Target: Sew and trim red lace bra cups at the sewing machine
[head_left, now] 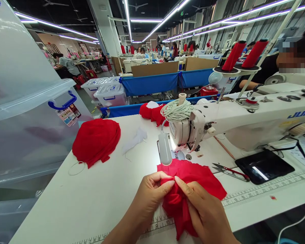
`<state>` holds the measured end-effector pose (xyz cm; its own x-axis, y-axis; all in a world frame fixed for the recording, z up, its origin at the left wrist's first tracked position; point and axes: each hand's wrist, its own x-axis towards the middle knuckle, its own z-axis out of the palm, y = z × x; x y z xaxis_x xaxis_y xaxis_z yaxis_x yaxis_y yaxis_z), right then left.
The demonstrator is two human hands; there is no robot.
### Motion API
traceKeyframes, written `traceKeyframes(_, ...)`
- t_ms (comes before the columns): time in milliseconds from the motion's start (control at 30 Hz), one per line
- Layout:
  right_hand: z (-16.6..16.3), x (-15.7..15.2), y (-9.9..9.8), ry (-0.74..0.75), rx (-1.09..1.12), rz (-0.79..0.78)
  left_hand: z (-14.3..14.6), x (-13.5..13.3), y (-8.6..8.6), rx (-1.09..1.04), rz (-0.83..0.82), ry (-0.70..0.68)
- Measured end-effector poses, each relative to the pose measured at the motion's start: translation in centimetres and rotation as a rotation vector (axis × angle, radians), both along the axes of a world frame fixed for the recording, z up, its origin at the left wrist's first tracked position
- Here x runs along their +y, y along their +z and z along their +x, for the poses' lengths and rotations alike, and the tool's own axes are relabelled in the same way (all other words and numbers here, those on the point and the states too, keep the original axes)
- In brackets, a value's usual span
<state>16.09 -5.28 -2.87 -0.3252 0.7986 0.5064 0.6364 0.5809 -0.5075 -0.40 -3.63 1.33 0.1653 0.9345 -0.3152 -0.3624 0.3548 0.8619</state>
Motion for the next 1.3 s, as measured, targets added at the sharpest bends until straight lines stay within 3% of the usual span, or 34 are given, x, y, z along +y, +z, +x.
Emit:
traceKeyframes(200, -0.4, 0.6, 0.3, 0.11, 0.345, -0.167, -0.2, 0.2, 0.2, -0.044, -0.033, -0.042)
traceKeyframes(367, -0.9, 0.6, 0.9, 0.048, 0.545, -0.478, -0.3, 0.2, -0.2, -0.03, -0.012, -0.076)
traceKeyframes(433, -0.9, 0.7, 0.8, 0.054, 0.553, -0.522, -0.3, 0.1, -0.4, 0.014, 0.025, -0.087)
traceKeyframes(600, -0.9, 1.0, 0.6, 0.059, 0.494, -0.266, -0.3, 0.2, -0.7, 0.171, 0.12, -0.142)
traceKeyframes(767, -0.8, 1.1, 0.5, -0.004, 0.481, -0.239, -0.4, 0.2, -0.4, 0.267, 0.162, -0.173)
traceKeyframes(933, -0.4, 1.0, 0.1, 0.06, 0.31, -0.107, -0.3, 0.0, 0.2, 0.294, 0.182, -0.203)
traceKeyframes(1133, -0.6, 0.7, 0.5, 0.063, 0.165, 0.066, -0.1, 0.0, -0.4, 0.635, 0.41, -0.148)
traceKeyframes(1300, -0.8, 0.6, 0.9, 0.112, 0.189, 0.226, -0.2, -0.1, -1.4, 0.706, 0.582, -0.136)
